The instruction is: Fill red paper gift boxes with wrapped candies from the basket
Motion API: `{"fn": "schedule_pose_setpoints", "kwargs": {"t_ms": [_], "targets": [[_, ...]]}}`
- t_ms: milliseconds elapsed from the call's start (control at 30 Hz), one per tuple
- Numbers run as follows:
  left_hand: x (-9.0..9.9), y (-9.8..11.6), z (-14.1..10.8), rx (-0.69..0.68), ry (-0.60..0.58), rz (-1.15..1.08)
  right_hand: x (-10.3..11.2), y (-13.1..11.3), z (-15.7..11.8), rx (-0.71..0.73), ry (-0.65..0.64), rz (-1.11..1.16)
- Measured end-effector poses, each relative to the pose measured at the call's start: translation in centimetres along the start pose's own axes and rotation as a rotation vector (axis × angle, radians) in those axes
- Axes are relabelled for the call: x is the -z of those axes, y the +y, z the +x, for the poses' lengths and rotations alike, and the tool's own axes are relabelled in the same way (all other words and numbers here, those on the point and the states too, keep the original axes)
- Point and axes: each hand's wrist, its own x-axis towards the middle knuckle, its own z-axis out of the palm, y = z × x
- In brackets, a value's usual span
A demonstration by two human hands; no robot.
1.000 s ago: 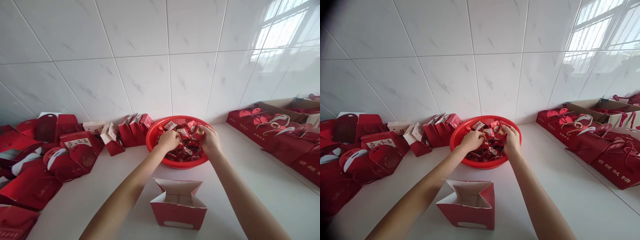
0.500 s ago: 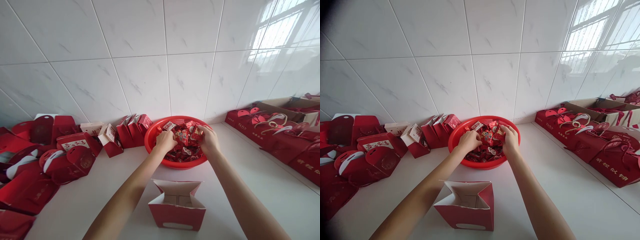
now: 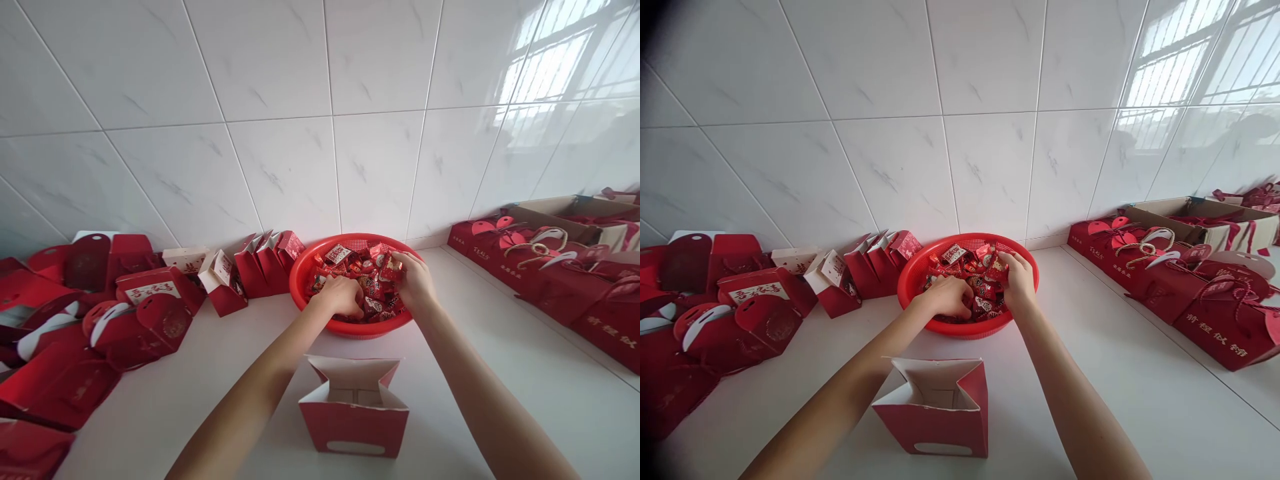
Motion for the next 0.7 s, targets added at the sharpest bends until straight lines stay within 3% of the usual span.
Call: {"fn": "schedule_pose_setpoints", "kwargs": {"t_ms": [167,367,700], "targets": [[-0.3,-0.2,0.0,0.01,0.04,-0.072,0.0,-0.1,0.0,-0.01,-0.013,-0.027],[-0.6,-0.7,-0.1,-0.031,0.173,-0.186,-0.1,-0.3,-0.3,-0.042,-0.044,-0.031],[-0.4,-2.2,0.6,0.032,0.568,-1.098,0.2,-0.3,-0.3,-0.077,-0.144,-0.025]]}}
